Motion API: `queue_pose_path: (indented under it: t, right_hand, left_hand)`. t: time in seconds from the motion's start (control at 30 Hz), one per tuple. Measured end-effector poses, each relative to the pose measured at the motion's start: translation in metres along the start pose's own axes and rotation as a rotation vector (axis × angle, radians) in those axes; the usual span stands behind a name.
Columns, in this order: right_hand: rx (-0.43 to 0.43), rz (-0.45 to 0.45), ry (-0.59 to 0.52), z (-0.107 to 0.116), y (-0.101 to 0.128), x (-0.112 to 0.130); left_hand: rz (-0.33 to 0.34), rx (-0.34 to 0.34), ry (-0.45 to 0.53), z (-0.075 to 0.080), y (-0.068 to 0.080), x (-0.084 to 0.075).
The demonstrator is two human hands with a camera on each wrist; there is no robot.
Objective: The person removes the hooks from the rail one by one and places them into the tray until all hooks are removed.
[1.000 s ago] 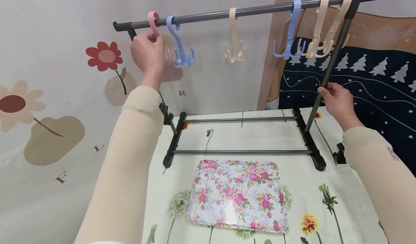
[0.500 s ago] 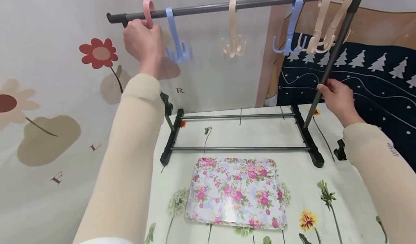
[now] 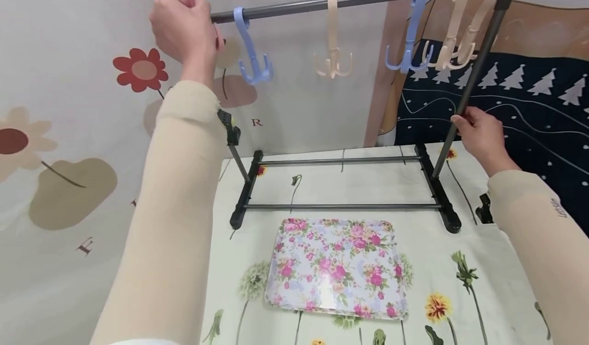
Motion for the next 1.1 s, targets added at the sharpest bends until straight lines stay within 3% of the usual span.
queue_pose_path:
  t: [0.13,0.27,0.47,0.63,0.87,1.1]
  right_hand:
    - [0.020,-0.005,0.005,0.001,-0.003,-0.005]
    - [0.035,-0.003,0.009,-0.001,-0.006,-0.009]
    - [0.038,0.007,0.009,-0.004,-0.005,-0.013]
    - [0.030,-0.006,-0.007,-0.005,-0.007,-0.014]
    - [0.030,-0.008,-0.022,-0.007,-0.006,-0.017]
    - [0.046,-0.029,-0.052,-0.008,-0.005,-0.015]
  left_hand:
    - [-0.037,-0.019,0.018,0.015,-0.004,-0.003]
    - [-0.040,0.000,0.063,0.023,-0.002,0.008]
    - [0.000,0.043,0.005,0.026,0.006,0.025]
    - [-0.056,0.082,0.004,0.022,0.012,0.039]
    - [-0.109,0.168,0.092,0.017,0.034,0.064]
    - [-0.107,0.222,0.096,0.008,0.058,0.091]
Point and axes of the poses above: each hand's wrist, its own y-axis away from the middle knuckle, its own z-axis out of the back of the hand, x = y × z, the point moved 5 cm from there along -y, towards the middle knuckle, and after that the axes turned 5 degrees about z, right-handed, at the moved point
